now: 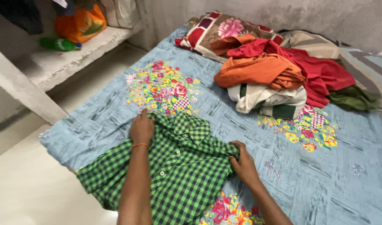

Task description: The person irons a green checkered shirt laid flat on a bed, smoothing the fabric with one hand while moving the iron with the other. The person then folds the shirt and begins ironing an orange shirt.

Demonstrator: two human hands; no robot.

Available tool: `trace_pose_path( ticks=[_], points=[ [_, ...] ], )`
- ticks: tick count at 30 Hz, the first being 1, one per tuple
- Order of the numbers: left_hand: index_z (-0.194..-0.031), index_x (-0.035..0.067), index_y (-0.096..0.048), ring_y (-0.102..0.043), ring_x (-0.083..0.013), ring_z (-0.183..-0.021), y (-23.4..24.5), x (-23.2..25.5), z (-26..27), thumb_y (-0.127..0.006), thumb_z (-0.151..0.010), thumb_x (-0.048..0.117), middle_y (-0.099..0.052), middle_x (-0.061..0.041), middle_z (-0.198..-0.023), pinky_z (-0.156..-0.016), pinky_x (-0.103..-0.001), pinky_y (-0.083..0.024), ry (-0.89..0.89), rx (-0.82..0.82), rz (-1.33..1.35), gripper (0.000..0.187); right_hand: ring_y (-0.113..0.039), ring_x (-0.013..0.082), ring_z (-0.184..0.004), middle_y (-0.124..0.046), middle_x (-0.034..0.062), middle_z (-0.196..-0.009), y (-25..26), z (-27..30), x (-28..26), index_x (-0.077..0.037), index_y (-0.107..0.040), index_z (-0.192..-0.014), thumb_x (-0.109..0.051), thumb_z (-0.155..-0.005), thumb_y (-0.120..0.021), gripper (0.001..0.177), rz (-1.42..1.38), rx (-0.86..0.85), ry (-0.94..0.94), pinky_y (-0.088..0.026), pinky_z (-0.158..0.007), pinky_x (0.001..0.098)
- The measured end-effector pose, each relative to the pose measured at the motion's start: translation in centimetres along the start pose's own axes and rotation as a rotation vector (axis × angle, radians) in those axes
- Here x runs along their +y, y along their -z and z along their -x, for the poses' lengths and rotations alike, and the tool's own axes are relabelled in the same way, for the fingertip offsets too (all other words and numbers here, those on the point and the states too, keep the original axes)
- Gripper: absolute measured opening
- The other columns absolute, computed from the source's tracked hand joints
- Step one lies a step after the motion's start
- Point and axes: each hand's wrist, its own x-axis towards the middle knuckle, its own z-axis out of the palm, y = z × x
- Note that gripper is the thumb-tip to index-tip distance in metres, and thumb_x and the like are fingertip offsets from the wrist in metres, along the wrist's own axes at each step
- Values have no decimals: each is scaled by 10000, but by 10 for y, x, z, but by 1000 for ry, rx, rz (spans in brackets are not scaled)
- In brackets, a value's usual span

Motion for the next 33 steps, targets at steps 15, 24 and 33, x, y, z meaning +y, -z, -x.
trace_pose_path(
  ticks=[15, 24, 33],
  points=[
    [-1519, 146, -381, -634, -460, -1072, 19, -2, -26, -723, -878, 343, -672, -225, -1209, -835, -584, -501, -6, -92, -72, 752, -620, 383, -1140, -600, 203, -1248, -26, -19, -19, -80, -587, -1293, -101, -833, -731, 483, 164, 170, 183, -527, -952, 441],
    [-1250, 33, -650, -619, -401, -1109, 88, -22, 45, -666, -886, 659, -659, -196, -1161, -862, -539, -523, 1, -24, -293, 725, -725, 309, -740, -725, 157, -830, -1, 33, -31, -39, -679, -1001, -435, -938, -663, 401, 171, -184, -439, -566, -729, 423],
    [-1162, 60, -677, -660, -366, -1071, 118, -80, 121, -705, -849, 400, -690, -141, -1095, -852, -513, -541, -21, -98, -391, 463, -720, 333, -679, -685, 155, -692, -41, 105, -98, 13, -623, -843, -418, -852, -770, 456, 48, -413, -314, -551, -638, 440]
  ],
)
